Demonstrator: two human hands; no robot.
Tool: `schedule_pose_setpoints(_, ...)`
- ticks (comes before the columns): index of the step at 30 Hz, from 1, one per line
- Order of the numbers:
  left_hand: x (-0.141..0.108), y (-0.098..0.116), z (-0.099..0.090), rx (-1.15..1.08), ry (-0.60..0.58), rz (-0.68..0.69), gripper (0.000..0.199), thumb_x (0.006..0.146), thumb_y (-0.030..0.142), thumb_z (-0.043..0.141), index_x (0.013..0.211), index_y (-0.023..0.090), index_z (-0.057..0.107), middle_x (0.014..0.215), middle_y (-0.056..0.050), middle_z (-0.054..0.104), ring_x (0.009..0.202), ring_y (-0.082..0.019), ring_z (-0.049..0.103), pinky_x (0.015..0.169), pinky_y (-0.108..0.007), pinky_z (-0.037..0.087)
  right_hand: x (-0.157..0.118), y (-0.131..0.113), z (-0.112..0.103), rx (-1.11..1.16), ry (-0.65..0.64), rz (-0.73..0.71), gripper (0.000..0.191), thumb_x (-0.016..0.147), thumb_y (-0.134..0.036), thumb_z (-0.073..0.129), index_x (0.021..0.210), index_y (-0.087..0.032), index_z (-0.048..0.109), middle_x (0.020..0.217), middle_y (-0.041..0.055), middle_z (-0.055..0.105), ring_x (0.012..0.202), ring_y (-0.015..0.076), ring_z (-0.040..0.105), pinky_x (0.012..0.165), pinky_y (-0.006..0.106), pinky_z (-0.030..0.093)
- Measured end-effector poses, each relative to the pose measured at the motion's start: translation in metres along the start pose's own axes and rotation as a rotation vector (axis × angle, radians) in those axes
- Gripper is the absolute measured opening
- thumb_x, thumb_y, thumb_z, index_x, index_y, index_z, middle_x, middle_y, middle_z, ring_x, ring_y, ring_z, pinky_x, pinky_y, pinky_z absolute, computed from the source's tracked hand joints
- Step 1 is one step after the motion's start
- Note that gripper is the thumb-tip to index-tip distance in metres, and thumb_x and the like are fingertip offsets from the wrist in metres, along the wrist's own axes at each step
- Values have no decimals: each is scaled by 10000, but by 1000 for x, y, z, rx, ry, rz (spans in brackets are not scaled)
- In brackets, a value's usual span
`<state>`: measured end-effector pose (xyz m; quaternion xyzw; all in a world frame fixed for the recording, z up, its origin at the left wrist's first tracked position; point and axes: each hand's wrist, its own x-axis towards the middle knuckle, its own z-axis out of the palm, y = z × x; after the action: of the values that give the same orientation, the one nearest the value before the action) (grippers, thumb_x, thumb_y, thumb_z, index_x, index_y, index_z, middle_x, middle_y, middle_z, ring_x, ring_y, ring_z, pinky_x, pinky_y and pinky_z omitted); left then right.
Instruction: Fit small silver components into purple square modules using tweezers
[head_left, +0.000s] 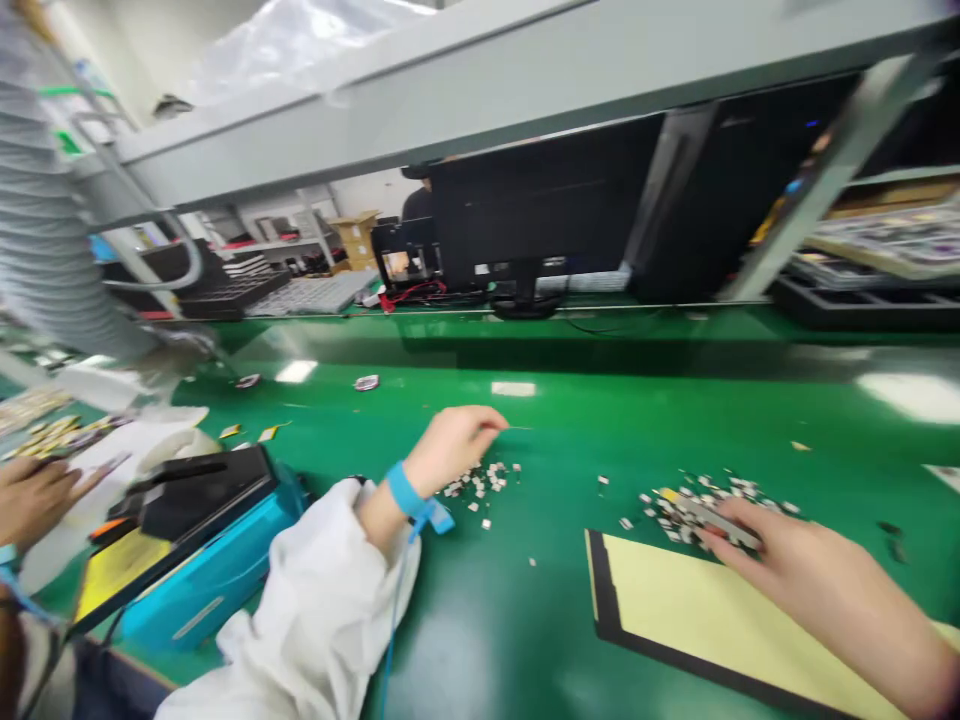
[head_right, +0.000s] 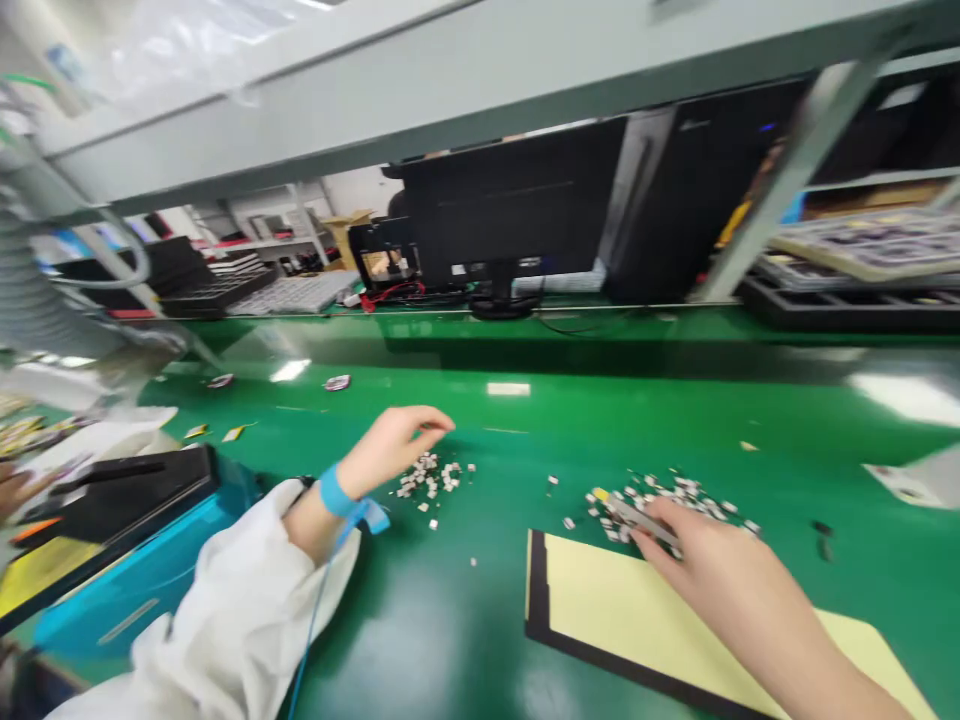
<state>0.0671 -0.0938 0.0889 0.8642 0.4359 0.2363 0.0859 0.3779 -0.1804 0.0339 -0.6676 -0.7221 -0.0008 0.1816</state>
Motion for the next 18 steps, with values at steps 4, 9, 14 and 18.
schedule_pose_setpoints(4, 8, -22, -1, 17, -71, 9, 181, 729, 56, 494, 816, 155, 618, 804, -25, 663, 722, -156, 626, 658, -246, 506, -1, -6, -7, -144, -9, 14, 321, 843, -416, 348, 692, -195, 527, 779, 90, 609, 484, 167, 559, 415, 262, 351)
schedule_pose_setpoints(9, 2, -6, 41, 94, -199, 66, 167, 744, 96, 542, 889, 148, 609, 871, -55, 633, 819, -178, 597, 760, -288, 481, -6, -28, -4, -73, 89, -141, 417, 853, -452, 303, 599, -183, 495, 577, 45, 558, 414, 151, 517, 370, 236, 311)
schedule_pose_setpoints(14, -1, -2, 67, 159, -198, 40, 145, 792, 110, 496, 688, 107, 597, 745, -86, 581, 748, -200, 564, 714, -324, 467, -20, -62, 17, 18, -243, -320, 103, 720, -122, 535, 770, -170, 611, 581, 14, 631, 482, 194, 611, 423, 243, 426)
schedule_pose_setpoints(18, -2, 3, 62, 98, -147, 4, 108, 775, 108, 529, 696, 114, 602, 747, -83, 598, 752, -217, 566, 700, -339, 464, -39, -66, 45, -1, -156, -415, 377, 660, -95, 571, 1034, -144, 586, 852, 62, 630, 492, 186, 612, 439, 268, 486)
